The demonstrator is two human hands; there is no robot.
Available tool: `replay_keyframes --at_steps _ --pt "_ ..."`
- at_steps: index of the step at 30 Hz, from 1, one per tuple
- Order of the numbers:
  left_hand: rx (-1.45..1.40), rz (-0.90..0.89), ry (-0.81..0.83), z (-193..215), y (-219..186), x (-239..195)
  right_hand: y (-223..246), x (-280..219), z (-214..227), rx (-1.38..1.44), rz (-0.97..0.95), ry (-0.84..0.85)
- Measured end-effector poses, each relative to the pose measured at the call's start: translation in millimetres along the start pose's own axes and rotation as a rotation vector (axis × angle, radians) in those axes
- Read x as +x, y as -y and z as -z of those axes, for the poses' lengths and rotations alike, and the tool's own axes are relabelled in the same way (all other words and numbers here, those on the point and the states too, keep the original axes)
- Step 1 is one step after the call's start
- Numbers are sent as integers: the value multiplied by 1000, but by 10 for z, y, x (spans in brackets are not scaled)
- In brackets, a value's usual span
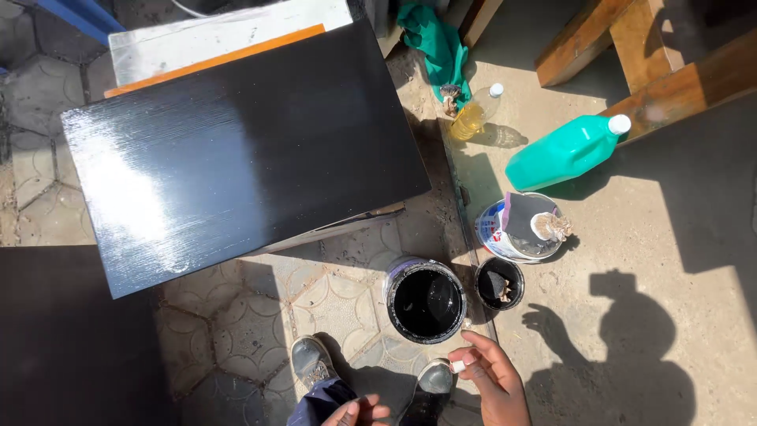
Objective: Applying black paint or finish to a furniture panel using a sponge
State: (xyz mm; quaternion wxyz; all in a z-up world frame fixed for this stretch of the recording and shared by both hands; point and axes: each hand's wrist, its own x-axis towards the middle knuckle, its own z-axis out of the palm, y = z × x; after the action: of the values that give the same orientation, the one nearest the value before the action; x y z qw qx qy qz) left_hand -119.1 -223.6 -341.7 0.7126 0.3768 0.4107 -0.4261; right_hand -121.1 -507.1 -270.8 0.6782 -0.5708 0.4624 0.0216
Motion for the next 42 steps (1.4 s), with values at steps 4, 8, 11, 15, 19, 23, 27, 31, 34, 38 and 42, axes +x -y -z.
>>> replay_keyframes --at_steps 4,8,11,15,19,23,27,31,34,38,42 --pt "-125 -331 38 286 -1114 -459 1163 -141 -494 52 -7 55" --pt "-150 -806 -236 180 -2550 -1137 1727 -38 -932 -19 39 18" --pt "-118 -964 -277 196 -3452 -1396 1888 99 -1245 -4 139 1" --pt "17 -914 -341 168 -4271 -1477 2126 204 -1703 -92 350 -78" --pt "97 -790 -393 317 -4699 -1100 2453 745 -1797 -129 413 -95" --pt "223 -641 -436 336 -5012 -728 2848 1454 -1861 -281 352 -143" --pt "113 -434 -294 250 -5211 -346 3120 2197 -1982 -414 56 -71" --pt "-132 -448 78 189 -5353 -111 3069 2985 -1711 -326 -258 190" --pt "-166 -443 94 324 -5428 54 3009 3311 -1616 -223 -347 439" --pt "-191 -375 86 258 -5471 102 3133 3130 -1874 -126 -420 481" --pt "-123 -357 -1 146 -5531 -22 2956 3268 -1844 -102 -477 431"
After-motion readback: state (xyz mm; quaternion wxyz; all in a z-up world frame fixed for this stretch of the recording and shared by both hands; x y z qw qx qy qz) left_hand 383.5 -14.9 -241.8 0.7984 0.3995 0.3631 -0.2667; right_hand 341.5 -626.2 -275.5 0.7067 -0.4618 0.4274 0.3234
